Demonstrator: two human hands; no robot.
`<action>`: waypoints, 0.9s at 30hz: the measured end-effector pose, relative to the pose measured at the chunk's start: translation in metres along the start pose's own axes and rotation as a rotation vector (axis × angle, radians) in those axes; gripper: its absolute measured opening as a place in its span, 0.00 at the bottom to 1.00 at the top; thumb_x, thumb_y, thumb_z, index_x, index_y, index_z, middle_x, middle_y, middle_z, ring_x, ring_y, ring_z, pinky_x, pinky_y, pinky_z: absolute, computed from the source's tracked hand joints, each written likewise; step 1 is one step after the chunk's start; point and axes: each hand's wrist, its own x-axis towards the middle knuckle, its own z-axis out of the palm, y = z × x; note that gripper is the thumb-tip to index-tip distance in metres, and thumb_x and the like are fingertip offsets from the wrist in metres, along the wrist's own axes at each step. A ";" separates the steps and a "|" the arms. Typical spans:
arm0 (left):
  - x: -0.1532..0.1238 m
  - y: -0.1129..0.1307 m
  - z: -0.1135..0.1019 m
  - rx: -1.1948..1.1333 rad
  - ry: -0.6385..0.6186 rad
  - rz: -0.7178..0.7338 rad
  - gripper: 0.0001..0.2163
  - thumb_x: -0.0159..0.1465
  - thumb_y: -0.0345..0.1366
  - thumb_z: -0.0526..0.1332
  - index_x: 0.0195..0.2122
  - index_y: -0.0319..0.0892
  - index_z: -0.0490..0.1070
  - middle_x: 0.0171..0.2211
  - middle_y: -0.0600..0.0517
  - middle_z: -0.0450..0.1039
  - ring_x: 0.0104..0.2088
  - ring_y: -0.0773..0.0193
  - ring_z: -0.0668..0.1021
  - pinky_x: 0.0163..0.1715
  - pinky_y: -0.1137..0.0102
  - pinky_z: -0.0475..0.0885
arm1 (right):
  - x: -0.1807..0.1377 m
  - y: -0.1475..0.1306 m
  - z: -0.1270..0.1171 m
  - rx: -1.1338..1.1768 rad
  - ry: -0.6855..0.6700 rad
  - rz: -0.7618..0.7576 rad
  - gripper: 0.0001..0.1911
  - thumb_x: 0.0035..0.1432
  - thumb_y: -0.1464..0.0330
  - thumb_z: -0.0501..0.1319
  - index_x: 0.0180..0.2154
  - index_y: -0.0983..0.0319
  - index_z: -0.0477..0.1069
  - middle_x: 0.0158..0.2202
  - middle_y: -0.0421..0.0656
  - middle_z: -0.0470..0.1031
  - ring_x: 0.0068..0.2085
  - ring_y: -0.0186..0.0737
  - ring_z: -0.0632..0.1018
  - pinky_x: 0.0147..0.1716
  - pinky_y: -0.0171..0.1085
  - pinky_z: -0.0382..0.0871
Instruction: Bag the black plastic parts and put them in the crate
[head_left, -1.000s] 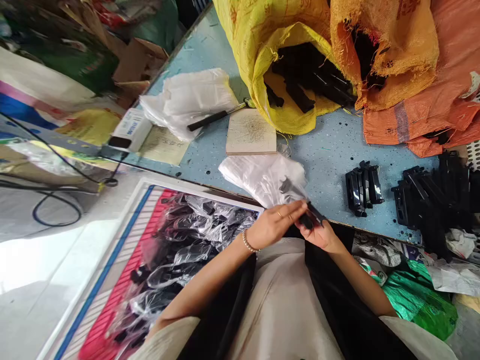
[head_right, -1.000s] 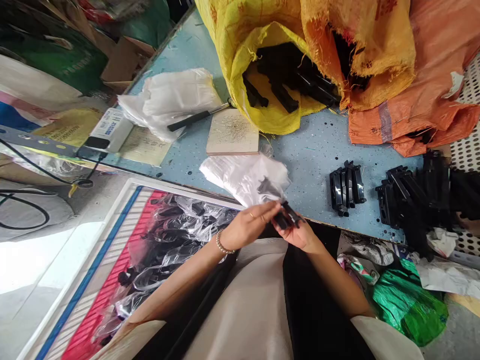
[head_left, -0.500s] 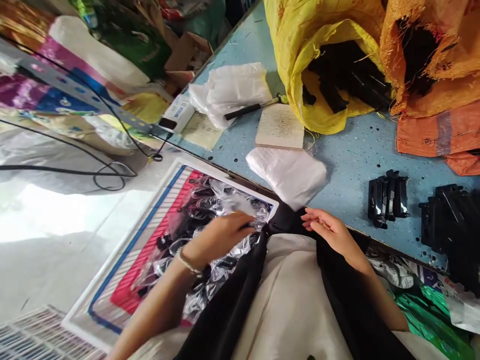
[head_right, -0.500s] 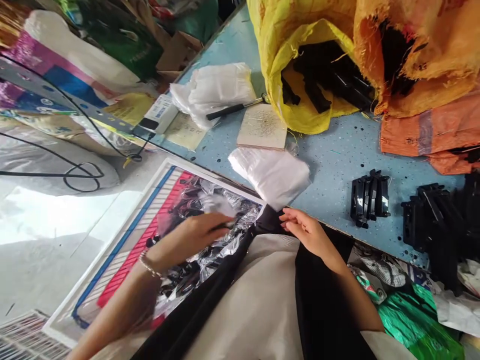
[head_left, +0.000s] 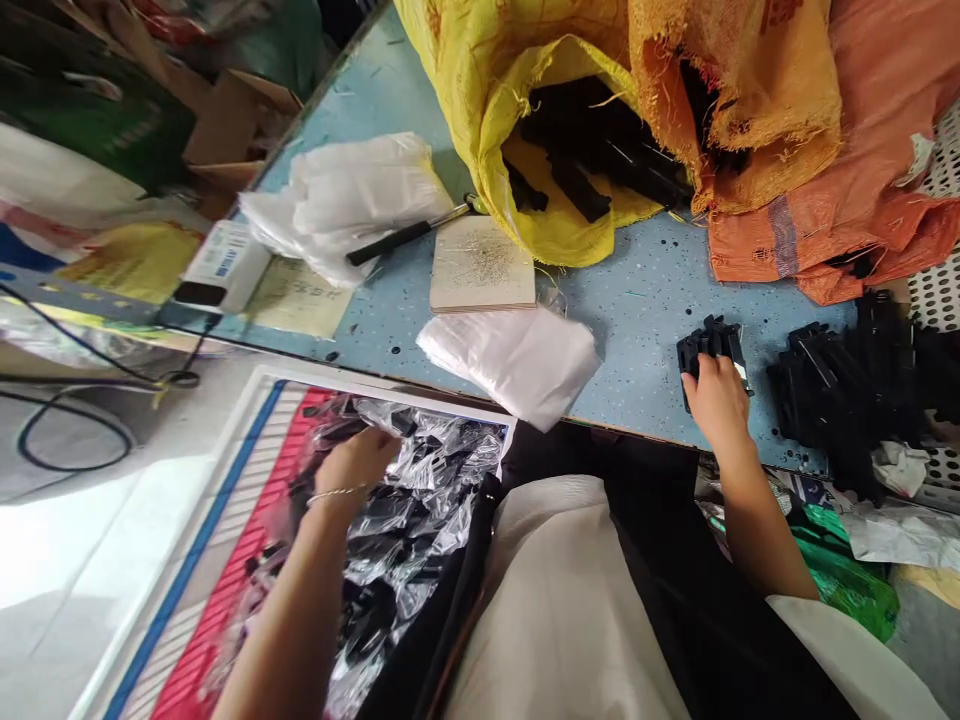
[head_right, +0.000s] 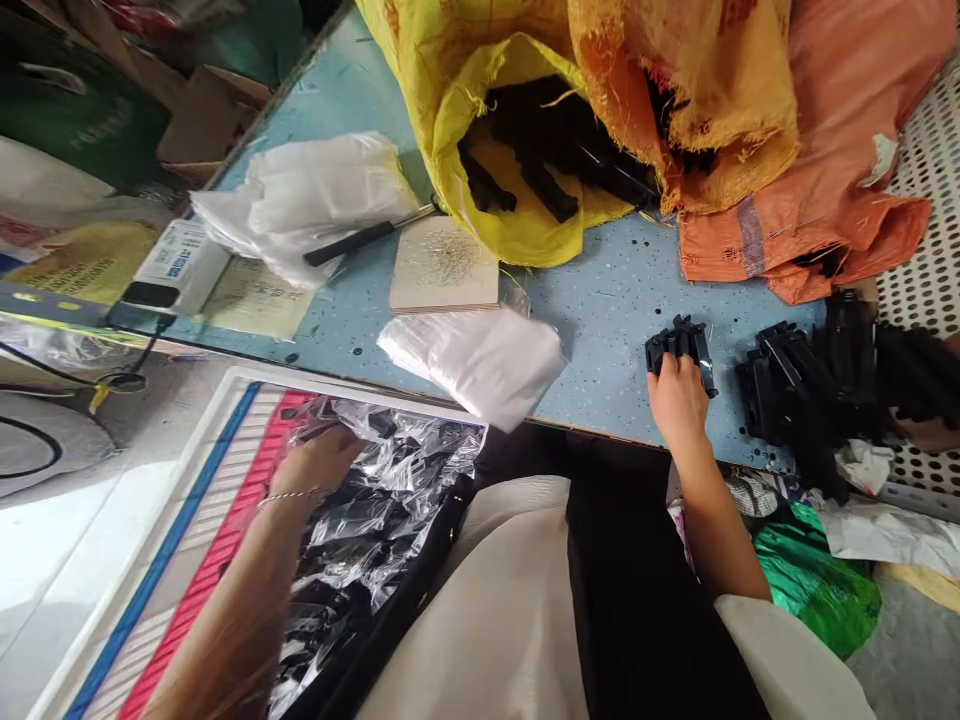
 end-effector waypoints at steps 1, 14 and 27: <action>0.007 0.025 0.004 0.007 0.039 -0.023 0.13 0.64 0.44 0.58 0.26 0.43 0.70 0.19 0.53 0.69 0.21 0.61 0.70 0.25 0.68 0.67 | 0.001 -0.004 0.003 -0.019 -0.033 -0.055 0.18 0.65 0.68 0.57 0.55 0.64 0.72 0.50 0.59 0.70 0.52 0.61 0.72 0.46 0.51 0.70; 0.063 0.181 0.047 -0.004 0.137 0.628 0.07 0.69 0.30 0.56 0.37 0.37 0.73 0.41 0.41 0.74 0.42 0.55 0.77 0.44 0.61 0.75 | -0.032 -0.004 0.019 0.225 0.086 -0.294 0.19 0.69 0.58 0.53 0.54 0.62 0.68 0.49 0.54 0.73 0.50 0.56 0.75 0.48 0.51 0.73; 0.074 0.166 0.032 -0.632 -0.051 0.355 0.05 0.63 0.35 0.62 0.33 0.40 0.73 0.31 0.50 0.77 0.31 0.64 0.78 0.34 0.70 0.75 | -0.054 -0.005 0.023 1.233 -0.618 0.133 0.18 0.54 0.51 0.66 0.37 0.60 0.76 0.27 0.40 0.74 0.25 0.36 0.72 0.25 0.35 0.68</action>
